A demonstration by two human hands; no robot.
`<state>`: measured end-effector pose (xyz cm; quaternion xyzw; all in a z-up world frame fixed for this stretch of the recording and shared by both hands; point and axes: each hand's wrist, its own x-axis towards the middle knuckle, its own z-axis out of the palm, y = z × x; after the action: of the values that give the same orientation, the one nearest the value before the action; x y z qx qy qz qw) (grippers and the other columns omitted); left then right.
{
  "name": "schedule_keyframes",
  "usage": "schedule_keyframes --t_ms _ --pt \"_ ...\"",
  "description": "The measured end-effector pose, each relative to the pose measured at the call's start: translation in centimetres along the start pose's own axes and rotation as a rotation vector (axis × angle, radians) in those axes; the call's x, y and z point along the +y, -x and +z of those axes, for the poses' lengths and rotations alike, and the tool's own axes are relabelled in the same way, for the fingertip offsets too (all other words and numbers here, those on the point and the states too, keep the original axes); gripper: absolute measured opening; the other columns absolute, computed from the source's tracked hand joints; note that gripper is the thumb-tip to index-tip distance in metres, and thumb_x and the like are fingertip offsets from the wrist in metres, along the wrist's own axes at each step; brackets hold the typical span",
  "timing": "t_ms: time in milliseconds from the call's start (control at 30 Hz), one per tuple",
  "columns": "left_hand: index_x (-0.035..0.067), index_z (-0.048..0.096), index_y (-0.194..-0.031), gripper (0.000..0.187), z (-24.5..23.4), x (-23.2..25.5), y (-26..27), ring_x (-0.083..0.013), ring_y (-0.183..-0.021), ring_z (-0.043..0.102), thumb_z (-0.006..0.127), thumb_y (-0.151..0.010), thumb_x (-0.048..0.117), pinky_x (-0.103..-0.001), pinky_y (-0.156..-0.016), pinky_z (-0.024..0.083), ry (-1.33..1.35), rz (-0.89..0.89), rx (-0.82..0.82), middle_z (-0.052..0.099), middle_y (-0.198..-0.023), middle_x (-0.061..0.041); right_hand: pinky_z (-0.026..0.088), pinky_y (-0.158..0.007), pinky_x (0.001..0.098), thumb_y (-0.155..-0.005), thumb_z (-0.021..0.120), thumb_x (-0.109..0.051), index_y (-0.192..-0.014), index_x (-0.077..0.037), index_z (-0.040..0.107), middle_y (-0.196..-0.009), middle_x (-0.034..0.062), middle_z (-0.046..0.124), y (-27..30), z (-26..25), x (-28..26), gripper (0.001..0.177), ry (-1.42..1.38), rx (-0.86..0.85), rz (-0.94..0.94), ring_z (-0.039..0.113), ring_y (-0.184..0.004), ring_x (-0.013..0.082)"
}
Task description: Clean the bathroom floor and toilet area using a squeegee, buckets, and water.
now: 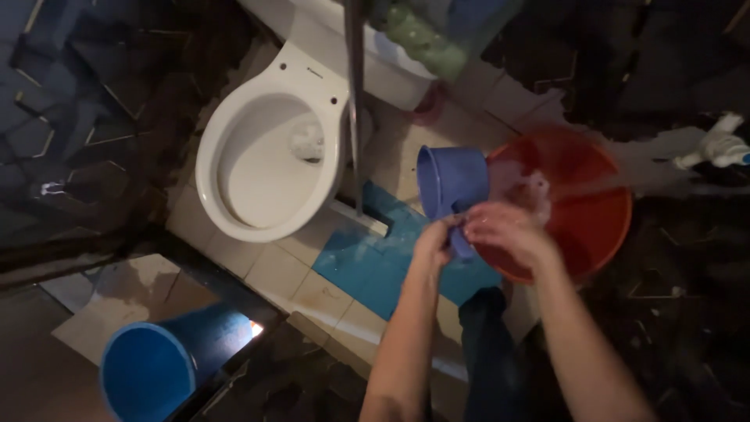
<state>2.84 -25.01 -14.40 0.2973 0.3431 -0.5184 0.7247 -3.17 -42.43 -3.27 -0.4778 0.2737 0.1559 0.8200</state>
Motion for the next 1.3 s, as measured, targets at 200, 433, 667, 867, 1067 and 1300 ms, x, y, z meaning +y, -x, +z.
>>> schedule_keyframes --t_ms 200,433,667,867,1067,1300 --pt "0.007 0.059 -0.103 0.021 1.3 0.0 4.6 -0.0188 -0.05 0.055 0.071 -0.094 0.022 -0.035 -0.045 0.048 -0.201 0.262 0.163 0.057 -0.066 -0.007 0.043 -0.056 0.0378 -0.107 0.045 -0.001 -0.059 -0.01 0.039 -0.061 0.009 0.037 -3.9 -30.2 6.7 0.049 -1.057 0.206 -0.827 0.035 -0.055 0.0253" --pt "0.013 0.055 -0.105 0.026 2.2 1.2 7.4 -0.0129 -0.048 0.05 0.071 -0.094 0.029 -0.03 -0.041 0.044 -0.206 0.214 0.215 0.052 -0.064 -0.001 0.029 -0.044 0.0339 -0.115 0.04 -0.009 -0.074 -0.009 0.042 -0.061 0.006 0.033 -2.2 -33.9 0.9 0.041 -1.003 0.209 -0.801 0.027 -0.045 0.02" --pt "0.01 0.058 -0.107 0.022 3.3 -0.5 4.8 -0.0135 -0.049 0.051 0.069 -0.095 0.026 -0.029 -0.042 0.045 -0.295 0.239 0.217 0.054 -0.065 -0.003 0.06 -0.093 0.0405 -0.1 0.061 -0.022 -0.137 -0.005 0.062 -0.132 0.0144 0.066 -2.3 -7.6 2.7 0.041 -0.228 0.09 -0.147 0.068 -0.114 0.0263" --pt "0.006 0.059 -0.12 0.03 0.0 -5.0 1.2 -0.0205 -0.079 0.06 0.06 -0.102 0.03 -0.033 -0.066 0.046 -0.414 0.452 0.143 0.064 -0.097 -0.01 0.049 -0.077 0.0356 -0.103 0.062 -0.036 -0.129 -0.013 0.065 -0.115 0.0048 0.066 0.1 1.2 12.1 0.036 -0.077 0.475 0.215 0.061 -0.096 0.0172" --pt "0.002 0.061 -0.134 0.05 0.6 -8.1 1.3 -0.038 -0.129 0.047 0.044 -0.106 0.04 -0.045 -0.112 0.034 -1.141 0.679 0.251 0.054 -0.143 -0.021 0.048 -0.091 0.0294 -0.108 0.053 -0.041 -0.125 -0.011 0.065 -0.111 -0.0006 0.07 2.5 2.4 14.1 0.036 0.142 0.643 -0.185 0.064 -0.103 0.0093" --pt "-0.003 0.039 -0.148 0.064 -10.5 -9.1 -10.9 -0.0427 -0.135 0.047 0.064 -0.102 0.034 -0.047 -0.113 0.037 -1.178 0.692 0.37 0.049 -0.145 -0.027 0.048 -0.05 0.0287 -0.109 0.046 -0.031 -0.109 -0.008 0.059 -0.079 0.0045 0.062 8.5 0.0 14.2 0.027 0.261 0.903 -0.028 0.058 -0.057 0.0129"
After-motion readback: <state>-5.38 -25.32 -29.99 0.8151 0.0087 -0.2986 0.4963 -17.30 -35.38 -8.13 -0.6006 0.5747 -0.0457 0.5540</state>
